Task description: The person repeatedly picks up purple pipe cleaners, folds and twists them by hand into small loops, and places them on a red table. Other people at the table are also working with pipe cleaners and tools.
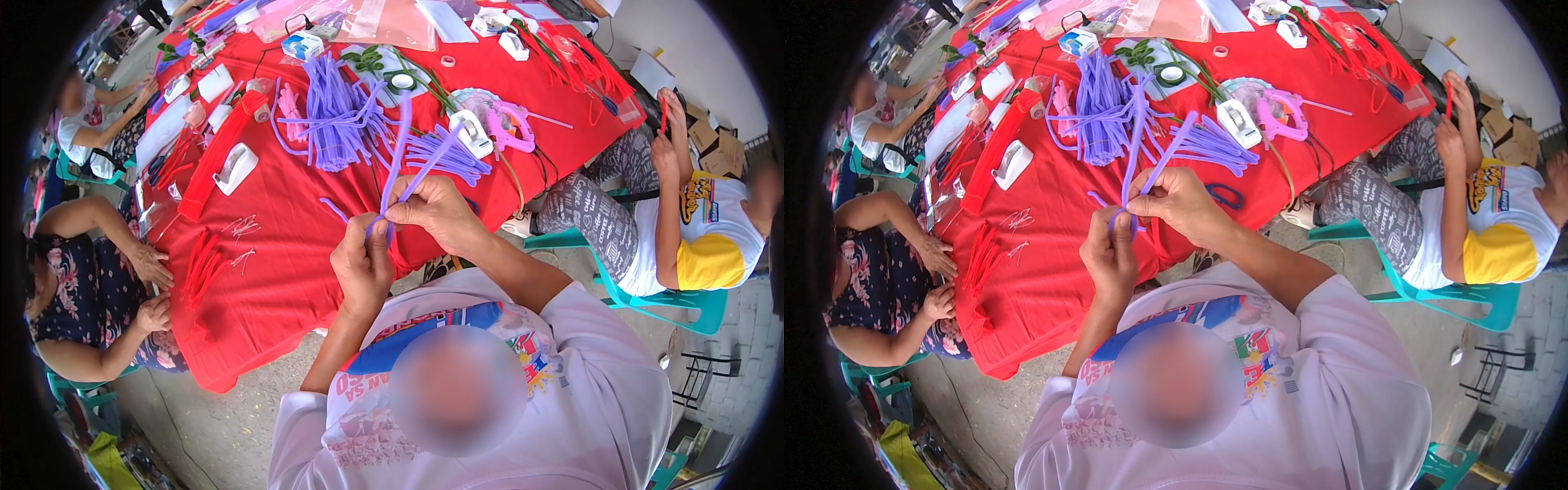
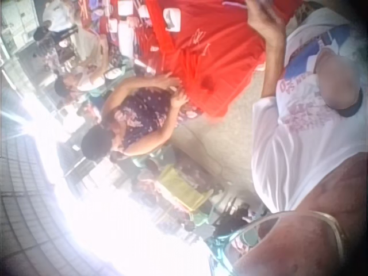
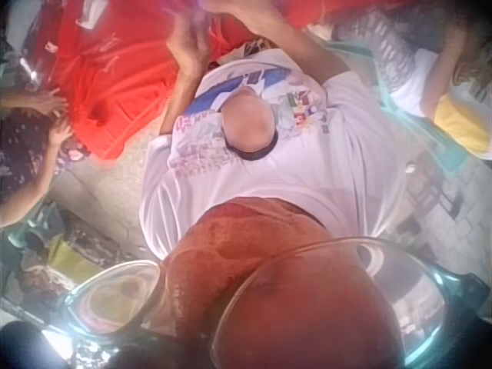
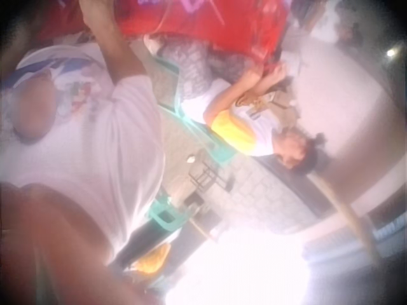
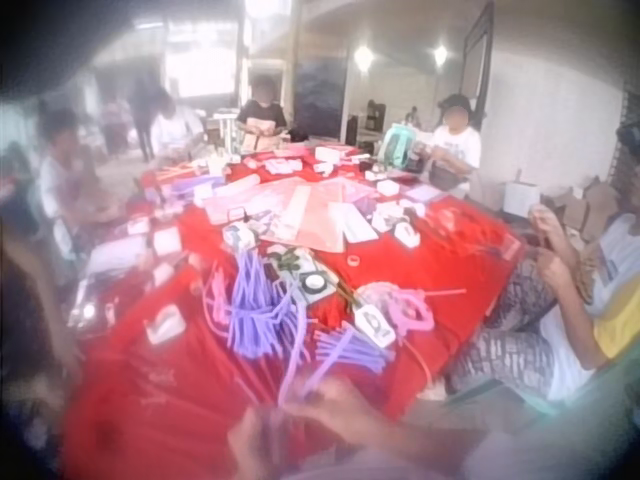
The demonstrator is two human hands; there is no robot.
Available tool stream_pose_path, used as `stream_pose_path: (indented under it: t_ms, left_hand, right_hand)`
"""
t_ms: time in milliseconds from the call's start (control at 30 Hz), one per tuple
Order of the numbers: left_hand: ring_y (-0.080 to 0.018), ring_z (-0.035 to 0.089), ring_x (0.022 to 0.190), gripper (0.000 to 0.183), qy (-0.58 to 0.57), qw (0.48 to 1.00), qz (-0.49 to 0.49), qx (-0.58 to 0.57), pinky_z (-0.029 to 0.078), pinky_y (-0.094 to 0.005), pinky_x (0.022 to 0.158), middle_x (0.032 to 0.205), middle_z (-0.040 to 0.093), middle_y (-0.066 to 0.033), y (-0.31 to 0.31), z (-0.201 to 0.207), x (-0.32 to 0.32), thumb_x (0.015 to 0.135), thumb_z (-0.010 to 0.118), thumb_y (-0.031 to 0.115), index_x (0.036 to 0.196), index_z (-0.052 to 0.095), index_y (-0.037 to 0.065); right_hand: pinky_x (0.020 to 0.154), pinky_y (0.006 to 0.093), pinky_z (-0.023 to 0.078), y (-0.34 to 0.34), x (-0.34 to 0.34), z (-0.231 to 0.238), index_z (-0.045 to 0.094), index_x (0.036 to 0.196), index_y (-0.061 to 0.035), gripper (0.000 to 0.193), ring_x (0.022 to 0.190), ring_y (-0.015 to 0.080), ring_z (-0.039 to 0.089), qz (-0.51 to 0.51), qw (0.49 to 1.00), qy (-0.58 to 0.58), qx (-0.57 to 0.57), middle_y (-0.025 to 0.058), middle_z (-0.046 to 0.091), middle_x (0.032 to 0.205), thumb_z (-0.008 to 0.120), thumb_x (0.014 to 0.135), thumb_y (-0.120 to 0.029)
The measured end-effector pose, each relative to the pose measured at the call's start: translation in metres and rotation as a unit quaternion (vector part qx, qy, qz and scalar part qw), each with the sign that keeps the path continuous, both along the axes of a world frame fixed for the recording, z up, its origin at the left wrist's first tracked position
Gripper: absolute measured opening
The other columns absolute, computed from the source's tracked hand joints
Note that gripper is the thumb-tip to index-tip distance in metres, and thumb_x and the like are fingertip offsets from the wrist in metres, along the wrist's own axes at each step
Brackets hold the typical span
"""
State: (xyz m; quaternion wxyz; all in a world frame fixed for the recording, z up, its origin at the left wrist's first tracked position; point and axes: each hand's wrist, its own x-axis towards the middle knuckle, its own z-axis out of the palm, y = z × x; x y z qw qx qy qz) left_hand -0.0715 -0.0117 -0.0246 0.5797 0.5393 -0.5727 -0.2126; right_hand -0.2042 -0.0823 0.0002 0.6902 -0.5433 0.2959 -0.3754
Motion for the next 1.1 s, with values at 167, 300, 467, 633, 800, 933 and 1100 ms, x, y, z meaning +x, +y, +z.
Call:
stream_pose_path:
  t_ms: [167,300,467,633,800,933,1100]
  left_hand:
    - [-0.0072,0.041,0.050,0.018,0.350,0.910,-0.184,0.126,0.035,-0.0238,0.048,0.061,0.048,0.0010,0.004,0.014,0.002,0.094,0.053,0.020,0.089,0.055,0.003]
    - [-0.0064,0.035,0.048,0.019,0.501,0.776,-0.312,0.221,0.032,-0.0226,0.048,0.058,0.042,0.0027,0.008,0.029,0.006,0.093,0.054,0.025,0.088,0.055,0.006]
    - [-0.0065,0.034,0.049,0.021,0.591,0.609,-0.431,0.309,0.032,-0.0229,0.048,0.056,0.037,0.0040,0.015,0.032,0.007,0.091,0.056,0.029,0.092,0.052,0.008]
    - [-0.0065,0.036,0.049,0.017,0.557,0.738,-0.321,0.206,0.034,-0.0236,0.048,0.057,0.038,0.0035,0.003,0.025,-0.001,0.094,0.052,0.025,0.090,0.054,0.009]
    - [-0.0074,0.042,0.053,0.017,0.152,0.985,-0.042,0.065,0.036,-0.0213,0.050,0.062,0.050,0.0000,-0.011,0.002,-0.001,0.094,0.053,0.019,0.088,0.057,0.003]
    - [-0.0089,0.044,0.053,0.013,0.042,0.998,-0.010,0.042,0.038,-0.0240,0.049,0.062,0.051,-0.0048,-0.010,-0.005,-0.001,0.093,0.054,0.014,0.088,0.056,0.002]
    - [-0.0097,0.050,0.054,0.011,-0.021,1.000,-0.009,-0.009,0.042,-0.0264,0.050,0.062,0.054,-0.0089,-0.010,-0.001,-0.004,0.092,0.055,0.012,0.089,0.056,0.002]
  right_hand:
    - [0.068,0.0259,0.043,-0.005,-0.003,0.005,0.061,0.082,-0.0045,0.008,0.075,0.0105,0.054,0.031,0.994,-0.020,-0.098,0.0011,0.058,0.080,0.068,0.078,-0.005]
    - [0.071,0.0295,0.043,-0.020,-0.009,0.013,0.062,0.082,-0.0058,0.009,0.077,0.0152,0.054,0.109,0.947,-0.073,-0.293,0.0025,0.060,0.079,0.069,0.078,-0.010]
    - [0.079,0.0330,0.041,-0.027,-0.009,0.030,0.066,0.082,-0.0081,0.007,0.082,0.0191,0.055,0.203,0.892,-0.133,-0.381,0.0034,0.062,0.081,0.070,0.078,-0.012]
    - [0.072,0.0323,0.044,-0.030,-0.012,0.013,0.066,0.088,-0.0076,0.012,0.078,0.0181,0.054,0.079,0.952,-0.068,-0.289,0.0033,0.062,0.084,0.070,0.078,-0.014]
    - [0.069,0.0242,0.045,-0.008,-0.018,-0.018,0.064,0.091,-0.0031,0.011,0.074,0.0082,0.055,-0.050,0.995,-0.012,0.088,0.0018,0.062,0.085,0.061,0.086,-0.012]
    - [0.073,0.0269,0.047,0.001,-0.016,-0.017,0.063,0.099,-0.0029,0.017,0.080,0.0114,0.057,-0.040,0.993,-0.019,0.107,0.0037,0.063,0.089,0.062,0.086,-0.013]
    - [0.070,0.0269,0.049,0.002,-0.011,-0.008,0.064,0.093,-0.0018,0.013,0.075,0.0125,0.059,-0.034,0.996,-0.025,0.074,0.0055,0.063,0.087,0.066,0.083,-0.011]
